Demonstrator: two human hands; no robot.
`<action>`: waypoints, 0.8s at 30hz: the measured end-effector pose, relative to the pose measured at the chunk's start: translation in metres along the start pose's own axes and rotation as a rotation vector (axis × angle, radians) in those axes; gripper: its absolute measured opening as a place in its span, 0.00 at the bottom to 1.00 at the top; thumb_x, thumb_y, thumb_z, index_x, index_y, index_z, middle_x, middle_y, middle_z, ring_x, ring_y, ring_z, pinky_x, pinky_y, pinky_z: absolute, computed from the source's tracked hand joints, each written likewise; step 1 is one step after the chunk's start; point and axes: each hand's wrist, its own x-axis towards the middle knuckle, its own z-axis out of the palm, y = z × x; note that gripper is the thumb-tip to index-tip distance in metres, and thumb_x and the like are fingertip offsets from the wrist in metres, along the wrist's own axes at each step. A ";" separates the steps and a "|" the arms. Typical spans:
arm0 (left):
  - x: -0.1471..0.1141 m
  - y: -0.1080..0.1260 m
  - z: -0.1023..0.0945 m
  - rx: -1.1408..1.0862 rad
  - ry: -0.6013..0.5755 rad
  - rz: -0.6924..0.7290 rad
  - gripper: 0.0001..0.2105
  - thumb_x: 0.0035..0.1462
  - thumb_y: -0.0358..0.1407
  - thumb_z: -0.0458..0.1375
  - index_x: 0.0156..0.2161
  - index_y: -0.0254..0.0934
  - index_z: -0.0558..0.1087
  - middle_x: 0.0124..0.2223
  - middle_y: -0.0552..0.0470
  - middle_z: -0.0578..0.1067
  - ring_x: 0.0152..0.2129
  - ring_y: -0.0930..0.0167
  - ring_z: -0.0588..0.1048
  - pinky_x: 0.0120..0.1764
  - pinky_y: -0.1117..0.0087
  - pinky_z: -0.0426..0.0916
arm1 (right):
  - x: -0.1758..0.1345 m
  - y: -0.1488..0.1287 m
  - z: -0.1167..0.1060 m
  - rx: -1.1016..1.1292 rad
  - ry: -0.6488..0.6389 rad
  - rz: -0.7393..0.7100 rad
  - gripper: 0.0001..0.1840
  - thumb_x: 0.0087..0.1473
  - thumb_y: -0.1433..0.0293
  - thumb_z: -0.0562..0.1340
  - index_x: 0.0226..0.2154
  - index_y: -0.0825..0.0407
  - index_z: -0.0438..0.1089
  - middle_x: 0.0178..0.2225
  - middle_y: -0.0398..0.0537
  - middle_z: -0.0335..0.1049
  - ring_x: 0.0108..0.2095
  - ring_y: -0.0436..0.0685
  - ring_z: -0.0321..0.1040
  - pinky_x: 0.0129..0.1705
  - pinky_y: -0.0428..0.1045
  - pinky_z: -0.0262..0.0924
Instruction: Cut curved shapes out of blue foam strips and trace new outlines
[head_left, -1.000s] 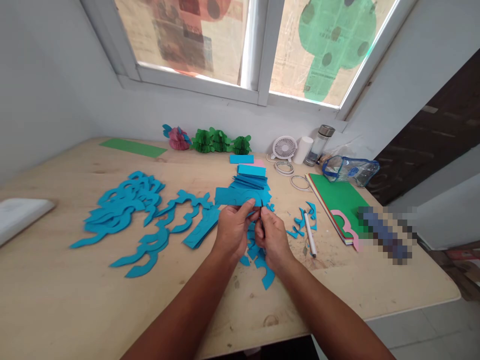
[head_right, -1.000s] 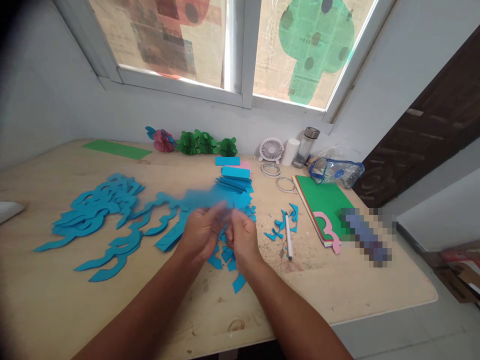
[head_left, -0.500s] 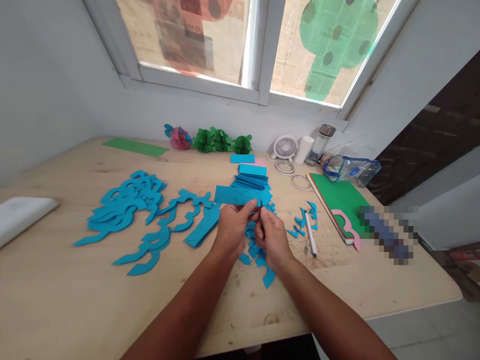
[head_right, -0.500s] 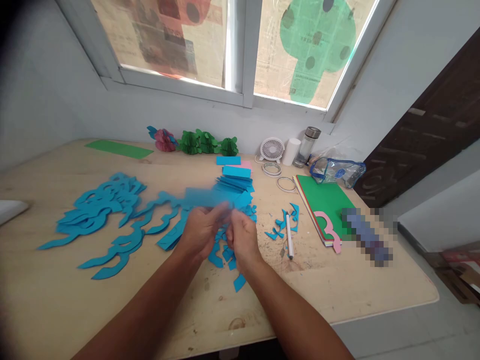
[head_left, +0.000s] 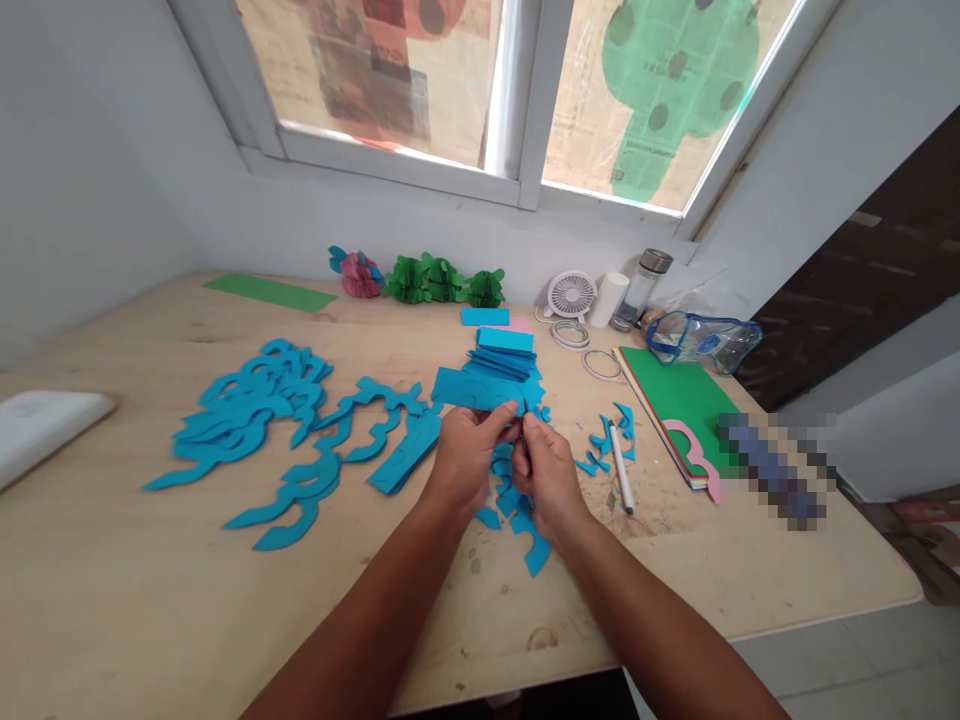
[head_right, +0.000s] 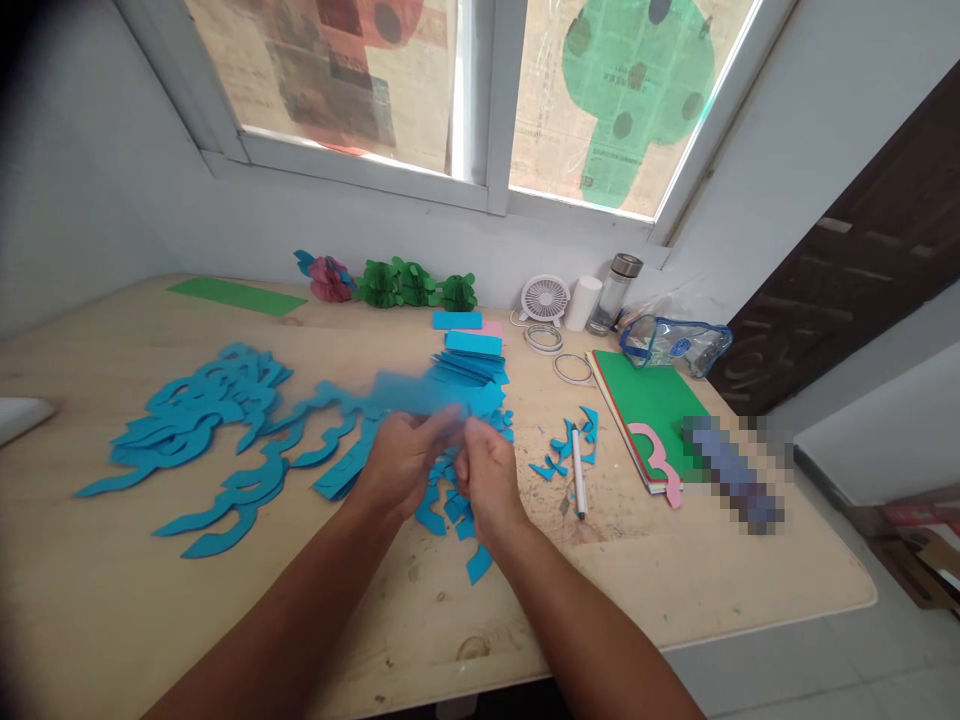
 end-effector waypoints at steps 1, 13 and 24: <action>0.000 0.001 0.000 0.008 -0.005 0.002 0.14 0.38 0.39 0.67 0.16 0.32 0.68 0.17 0.54 0.67 0.16 0.76 0.66 0.23 0.74 0.63 | 0.000 0.000 0.000 -0.001 -0.001 0.000 0.26 0.46 0.46 0.62 0.21 0.51 0.59 0.10 0.31 0.50 0.11 0.42 0.39 0.12 0.41 0.33; -0.002 0.004 -0.001 0.057 -0.051 -0.007 0.15 0.39 0.39 0.66 0.15 0.34 0.66 0.17 0.55 0.67 0.16 0.76 0.65 0.21 0.74 0.62 | -0.001 0.001 0.000 0.000 0.006 -0.008 0.26 0.47 0.46 0.61 0.20 0.51 0.59 0.10 0.31 0.50 0.10 0.42 0.39 0.12 0.42 0.33; -0.002 0.004 0.000 -0.027 -0.006 -0.013 0.13 0.37 0.36 0.67 0.16 0.33 0.68 0.17 0.56 0.67 0.16 0.77 0.66 0.23 0.75 0.64 | -0.001 0.000 0.002 -0.003 0.025 -0.009 0.27 0.45 0.44 0.62 0.21 0.51 0.59 0.09 0.31 0.50 0.10 0.42 0.40 0.11 0.41 0.35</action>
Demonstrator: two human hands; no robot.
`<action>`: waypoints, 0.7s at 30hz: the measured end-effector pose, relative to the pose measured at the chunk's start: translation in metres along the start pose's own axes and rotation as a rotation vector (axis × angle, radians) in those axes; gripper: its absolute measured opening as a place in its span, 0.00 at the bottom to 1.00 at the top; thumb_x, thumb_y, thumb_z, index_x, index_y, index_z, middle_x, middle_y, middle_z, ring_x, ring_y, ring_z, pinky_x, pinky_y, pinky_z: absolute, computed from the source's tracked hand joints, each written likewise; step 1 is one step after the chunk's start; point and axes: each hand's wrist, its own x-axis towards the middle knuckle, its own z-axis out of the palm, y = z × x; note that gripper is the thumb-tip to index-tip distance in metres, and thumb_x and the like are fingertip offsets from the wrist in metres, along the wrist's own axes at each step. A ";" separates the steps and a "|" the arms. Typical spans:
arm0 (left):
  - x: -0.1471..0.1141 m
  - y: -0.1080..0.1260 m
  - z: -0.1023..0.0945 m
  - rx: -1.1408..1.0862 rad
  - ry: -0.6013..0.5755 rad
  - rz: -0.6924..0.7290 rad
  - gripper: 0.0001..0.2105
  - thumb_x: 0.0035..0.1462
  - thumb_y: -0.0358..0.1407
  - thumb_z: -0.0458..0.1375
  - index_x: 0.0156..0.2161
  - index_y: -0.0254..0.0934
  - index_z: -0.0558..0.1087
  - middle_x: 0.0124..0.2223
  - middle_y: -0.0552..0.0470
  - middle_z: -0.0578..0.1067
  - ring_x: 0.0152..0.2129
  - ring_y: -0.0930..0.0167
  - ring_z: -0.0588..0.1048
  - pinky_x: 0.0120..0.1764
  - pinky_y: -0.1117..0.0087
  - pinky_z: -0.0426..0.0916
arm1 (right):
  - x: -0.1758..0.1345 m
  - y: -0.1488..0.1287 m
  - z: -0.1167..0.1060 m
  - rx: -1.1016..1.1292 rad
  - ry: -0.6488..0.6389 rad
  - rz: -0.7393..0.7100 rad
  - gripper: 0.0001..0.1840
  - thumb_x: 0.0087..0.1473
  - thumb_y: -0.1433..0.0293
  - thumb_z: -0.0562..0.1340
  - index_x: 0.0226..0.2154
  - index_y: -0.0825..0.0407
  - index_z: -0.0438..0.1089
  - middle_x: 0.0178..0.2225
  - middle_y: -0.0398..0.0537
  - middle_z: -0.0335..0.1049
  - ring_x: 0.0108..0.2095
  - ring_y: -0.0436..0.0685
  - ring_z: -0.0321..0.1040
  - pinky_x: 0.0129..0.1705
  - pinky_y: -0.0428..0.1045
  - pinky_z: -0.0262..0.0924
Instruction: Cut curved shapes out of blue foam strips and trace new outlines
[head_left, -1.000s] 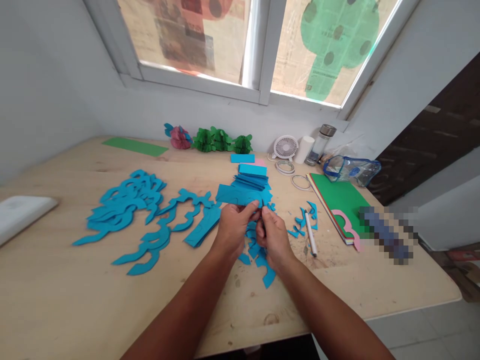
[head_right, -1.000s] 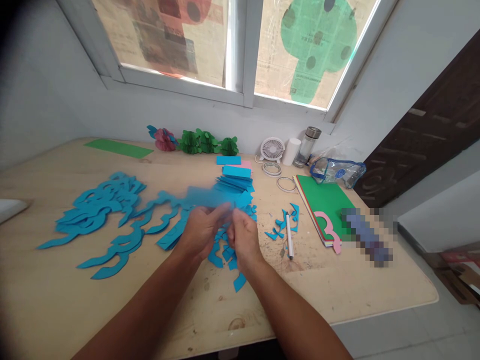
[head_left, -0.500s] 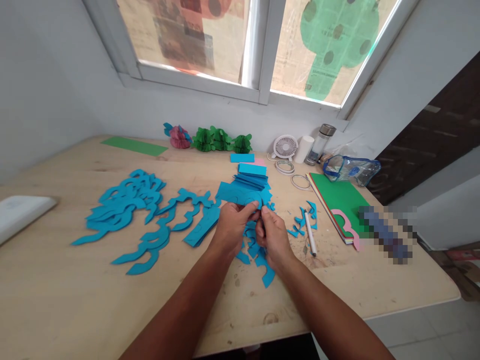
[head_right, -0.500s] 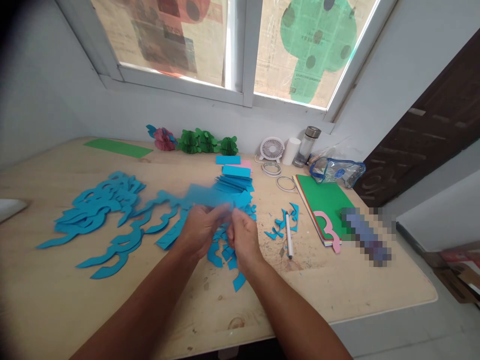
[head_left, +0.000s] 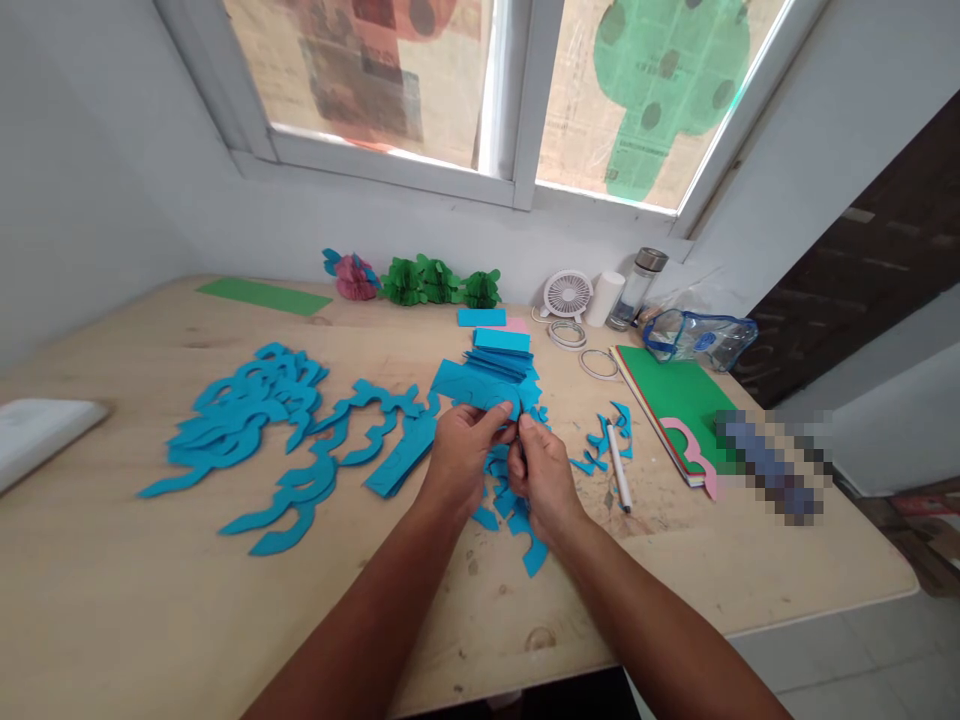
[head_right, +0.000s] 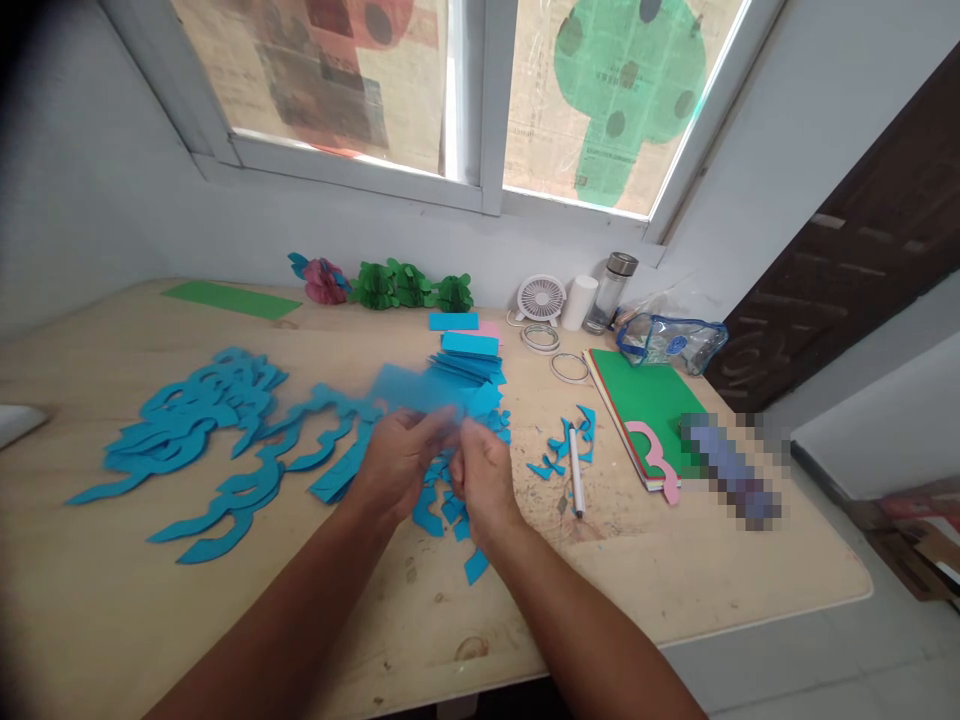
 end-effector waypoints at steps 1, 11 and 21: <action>0.000 -0.001 0.000 0.011 0.000 0.001 0.13 0.38 0.36 0.67 0.16 0.33 0.68 0.17 0.56 0.67 0.16 0.77 0.66 0.23 0.75 0.64 | 0.000 0.000 0.000 0.003 0.000 -0.001 0.27 0.45 0.44 0.62 0.20 0.51 0.59 0.09 0.31 0.50 0.10 0.42 0.40 0.11 0.41 0.34; 0.004 -0.006 -0.005 0.125 -0.058 0.015 0.16 0.42 0.40 0.64 0.15 0.34 0.66 0.15 0.54 0.67 0.14 0.76 0.65 0.20 0.74 0.62 | 0.001 0.000 -0.001 -0.009 0.006 -0.008 0.30 0.46 0.45 0.61 0.15 0.52 0.57 0.09 0.33 0.48 0.10 0.42 0.40 0.12 0.42 0.33; 0.002 -0.002 -0.004 0.128 -0.107 0.016 0.16 0.44 0.39 0.62 0.14 0.35 0.64 0.15 0.56 0.66 0.12 0.77 0.64 0.19 0.74 0.61 | 0.001 -0.002 -0.002 -0.011 0.006 0.015 0.28 0.44 0.44 0.62 0.18 0.53 0.62 0.09 0.33 0.51 0.09 0.42 0.41 0.11 0.42 0.33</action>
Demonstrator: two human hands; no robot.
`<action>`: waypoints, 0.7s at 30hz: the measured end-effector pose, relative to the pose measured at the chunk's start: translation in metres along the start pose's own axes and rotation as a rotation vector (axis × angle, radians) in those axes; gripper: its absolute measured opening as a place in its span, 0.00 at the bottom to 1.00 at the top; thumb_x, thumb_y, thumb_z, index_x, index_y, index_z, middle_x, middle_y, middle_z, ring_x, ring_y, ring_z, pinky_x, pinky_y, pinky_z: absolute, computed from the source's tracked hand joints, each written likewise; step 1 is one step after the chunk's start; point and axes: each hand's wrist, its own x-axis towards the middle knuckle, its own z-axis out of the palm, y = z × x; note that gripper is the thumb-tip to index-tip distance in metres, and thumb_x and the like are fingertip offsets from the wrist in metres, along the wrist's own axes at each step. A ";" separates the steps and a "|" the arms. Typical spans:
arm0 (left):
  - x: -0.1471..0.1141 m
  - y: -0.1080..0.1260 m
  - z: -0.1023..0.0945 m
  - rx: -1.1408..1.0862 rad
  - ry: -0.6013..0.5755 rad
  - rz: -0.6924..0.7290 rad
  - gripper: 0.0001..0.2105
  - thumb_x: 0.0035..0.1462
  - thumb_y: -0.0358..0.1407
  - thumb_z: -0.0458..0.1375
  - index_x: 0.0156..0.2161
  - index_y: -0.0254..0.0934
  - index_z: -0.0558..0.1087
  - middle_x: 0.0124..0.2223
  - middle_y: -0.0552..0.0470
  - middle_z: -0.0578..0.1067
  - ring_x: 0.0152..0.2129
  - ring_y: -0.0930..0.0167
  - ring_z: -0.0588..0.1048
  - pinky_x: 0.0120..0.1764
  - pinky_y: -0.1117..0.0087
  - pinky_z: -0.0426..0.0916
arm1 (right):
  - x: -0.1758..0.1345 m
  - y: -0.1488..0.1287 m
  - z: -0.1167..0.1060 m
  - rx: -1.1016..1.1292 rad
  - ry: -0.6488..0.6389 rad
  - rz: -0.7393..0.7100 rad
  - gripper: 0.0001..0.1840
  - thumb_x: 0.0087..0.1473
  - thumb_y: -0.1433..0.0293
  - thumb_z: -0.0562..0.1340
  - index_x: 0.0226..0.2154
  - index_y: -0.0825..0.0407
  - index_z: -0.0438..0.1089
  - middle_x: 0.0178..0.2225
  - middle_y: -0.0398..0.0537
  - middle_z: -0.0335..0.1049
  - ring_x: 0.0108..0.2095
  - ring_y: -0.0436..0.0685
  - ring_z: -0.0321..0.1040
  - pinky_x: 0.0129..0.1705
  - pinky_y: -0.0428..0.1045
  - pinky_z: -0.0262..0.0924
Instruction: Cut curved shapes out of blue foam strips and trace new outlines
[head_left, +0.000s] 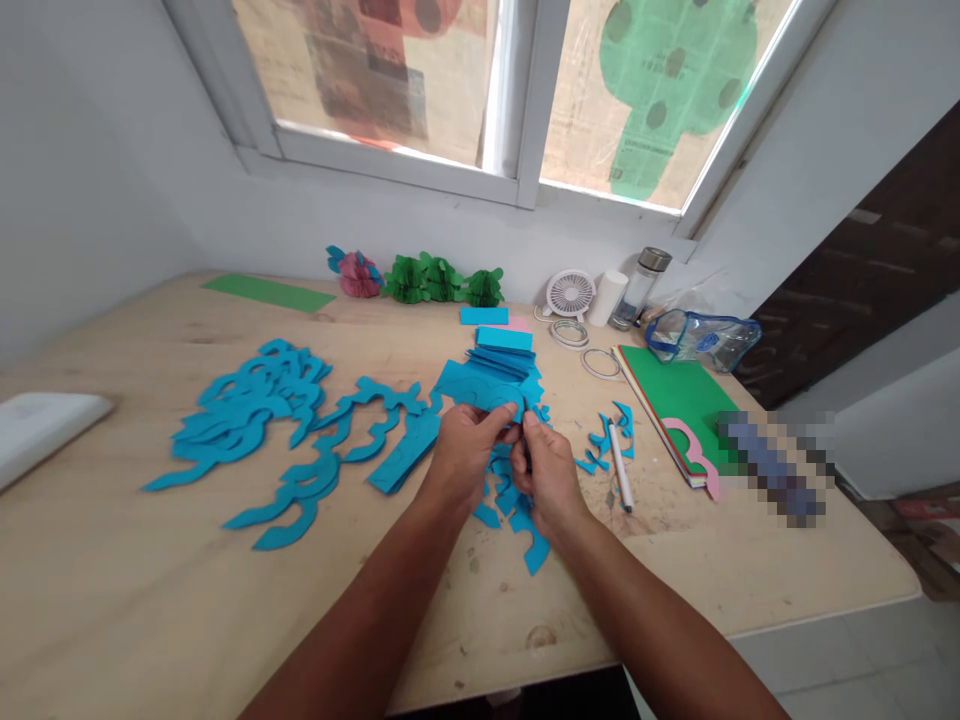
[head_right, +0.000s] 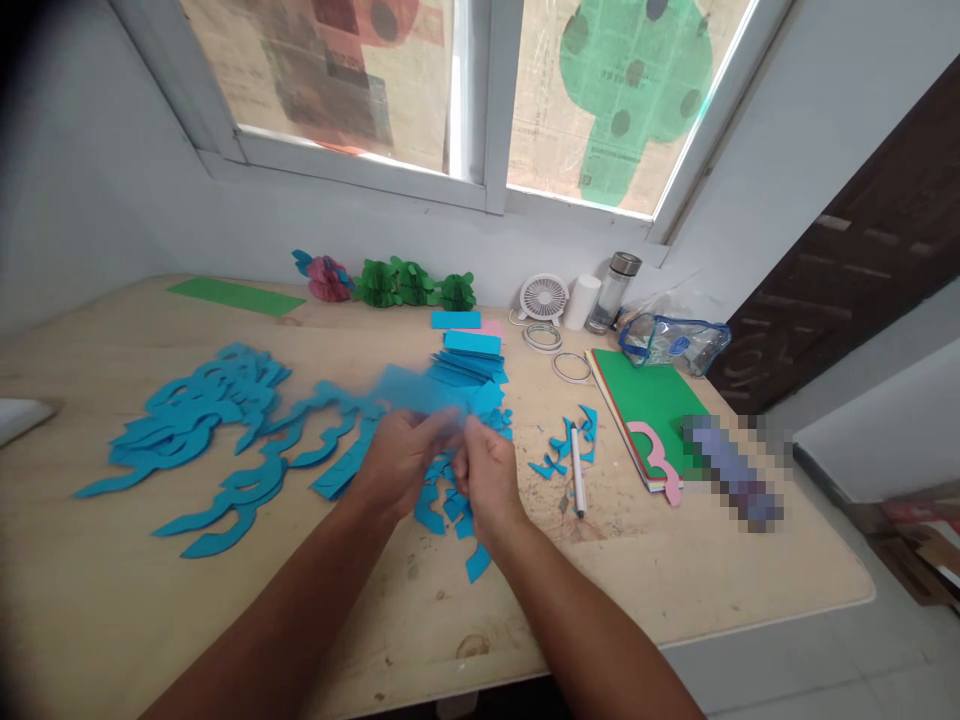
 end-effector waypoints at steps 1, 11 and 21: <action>0.000 0.000 0.000 0.000 0.003 0.006 0.16 0.44 0.39 0.62 0.14 0.35 0.64 0.14 0.56 0.65 0.12 0.77 0.63 0.19 0.75 0.61 | 0.000 0.000 0.000 0.003 -0.001 -0.001 0.28 0.44 0.44 0.62 0.18 0.53 0.62 0.09 0.33 0.51 0.09 0.42 0.41 0.11 0.42 0.33; -0.005 0.006 0.004 -0.049 0.057 0.000 0.14 0.41 0.36 0.63 0.15 0.35 0.64 0.14 0.58 0.64 0.13 0.78 0.63 0.20 0.75 0.60 | 0.000 0.001 -0.001 0.004 -0.008 0.027 0.27 0.44 0.45 0.62 0.22 0.54 0.65 0.09 0.32 0.51 0.09 0.42 0.41 0.11 0.42 0.33; -0.007 0.013 0.003 0.062 0.076 0.065 0.14 0.40 0.37 0.63 0.14 0.35 0.63 0.14 0.58 0.65 0.14 0.78 0.62 0.20 0.75 0.59 | -0.001 -0.003 -0.001 -0.004 -0.027 0.045 0.28 0.44 0.45 0.63 0.22 0.54 0.66 0.10 0.32 0.53 0.09 0.41 0.41 0.11 0.42 0.33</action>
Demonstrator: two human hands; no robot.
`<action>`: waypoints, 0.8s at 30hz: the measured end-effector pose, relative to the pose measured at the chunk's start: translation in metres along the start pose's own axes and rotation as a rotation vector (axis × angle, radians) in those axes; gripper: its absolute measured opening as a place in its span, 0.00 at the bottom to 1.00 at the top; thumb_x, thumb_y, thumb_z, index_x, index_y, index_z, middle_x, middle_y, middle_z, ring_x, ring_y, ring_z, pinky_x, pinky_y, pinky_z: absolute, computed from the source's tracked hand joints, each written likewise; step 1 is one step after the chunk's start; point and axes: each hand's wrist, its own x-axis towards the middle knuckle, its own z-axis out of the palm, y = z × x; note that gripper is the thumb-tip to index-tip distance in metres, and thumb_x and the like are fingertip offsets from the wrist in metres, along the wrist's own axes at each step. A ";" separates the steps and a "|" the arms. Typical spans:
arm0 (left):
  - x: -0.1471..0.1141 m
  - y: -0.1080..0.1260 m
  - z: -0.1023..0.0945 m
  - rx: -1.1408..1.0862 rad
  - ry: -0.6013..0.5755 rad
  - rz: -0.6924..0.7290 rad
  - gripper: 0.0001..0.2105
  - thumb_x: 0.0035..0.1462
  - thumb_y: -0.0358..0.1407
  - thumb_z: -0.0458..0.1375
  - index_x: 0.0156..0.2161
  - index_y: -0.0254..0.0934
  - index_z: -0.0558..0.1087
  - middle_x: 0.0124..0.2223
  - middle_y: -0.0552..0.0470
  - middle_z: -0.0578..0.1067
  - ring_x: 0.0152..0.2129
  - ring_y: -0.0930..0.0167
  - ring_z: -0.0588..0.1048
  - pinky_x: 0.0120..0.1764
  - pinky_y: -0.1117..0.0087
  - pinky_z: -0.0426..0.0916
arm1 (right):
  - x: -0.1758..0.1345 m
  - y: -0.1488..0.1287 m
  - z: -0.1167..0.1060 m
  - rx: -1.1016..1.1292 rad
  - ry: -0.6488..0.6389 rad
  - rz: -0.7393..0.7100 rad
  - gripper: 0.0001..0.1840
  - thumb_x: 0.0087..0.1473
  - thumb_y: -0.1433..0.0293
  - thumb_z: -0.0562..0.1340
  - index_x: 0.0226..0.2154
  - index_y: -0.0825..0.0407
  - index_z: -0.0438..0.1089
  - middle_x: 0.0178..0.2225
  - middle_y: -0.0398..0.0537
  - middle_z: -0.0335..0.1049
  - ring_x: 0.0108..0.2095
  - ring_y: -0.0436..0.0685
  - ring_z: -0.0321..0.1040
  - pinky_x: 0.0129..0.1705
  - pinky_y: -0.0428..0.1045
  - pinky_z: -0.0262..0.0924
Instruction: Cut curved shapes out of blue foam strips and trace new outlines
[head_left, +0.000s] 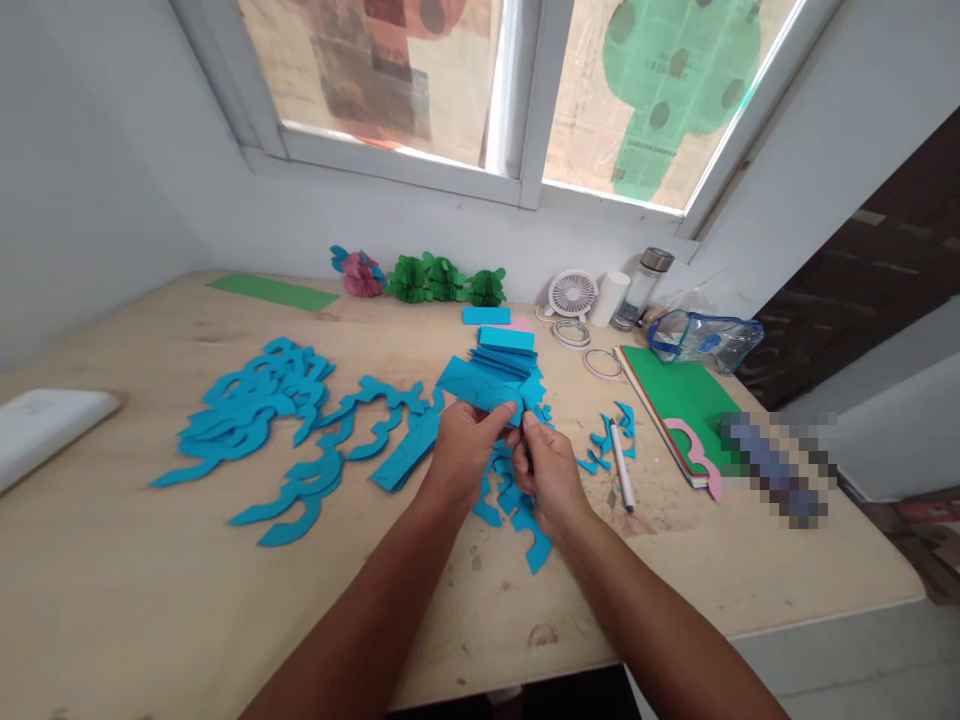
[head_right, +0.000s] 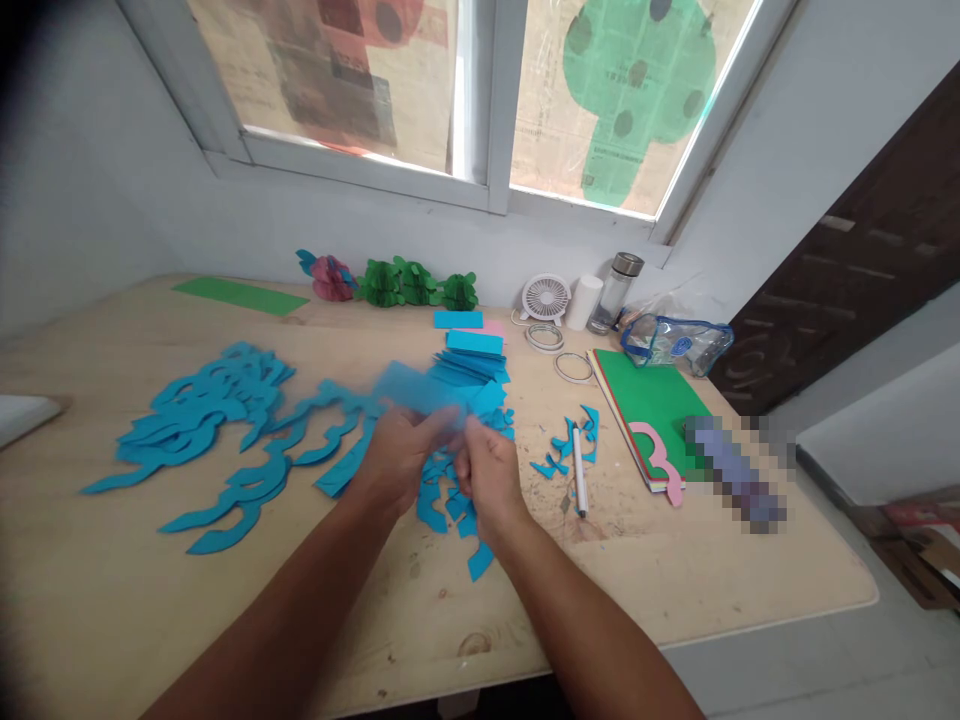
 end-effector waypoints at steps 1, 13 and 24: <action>-0.001 0.001 0.000 0.011 -0.002 0.000 0.14 0.40 0.36 0.62 0.14 0.35 0.63 0.14 0.58 0.64 0.14 0.78 0.62 0.20 0.76 0.59 | 0.000 0.000 0.000 -0.001 0.000 0.003 0.28 0.44 0.45 0.63 0.22 0.54 0.66 0.10 0.32 0.53 0.09 0.41 0.41 0.11 0.42 0.33; 0.004 0.000 -0.003 -0.028 -0.042 -0.026 0.13 0.38 0.36 0.63 0.16 0.36 0.62 0.14 0.60 0.63 0.14 0.78 0.62 0.23 0.75 0.63 | 0.000 -0.002 -0.001 -0.030 -0.008 0.030 0.27 0.43 0.45 0.63 0.21 0.54 0.65 0.10 0.32 0.52 0.10 0.41 0.40 0.12 0.42 0.32; 0.006 0.001 -0.009 0.044 -0.124 -0.032 0.14 0.39 0.38 0.63 0.16 0.35 0.62 0.16 0.59 0.63 0.16 0.77 0.62 0.25 0.73 0.64 | -0.001 -0.003 -0.001 -0.045 -0.014 0.039 0.27 0.44 0.46 0.62 0.21 0.54 0.65 0.10 0.33 0.53 0.09 0.42 0.41 0.12 0.42 0.32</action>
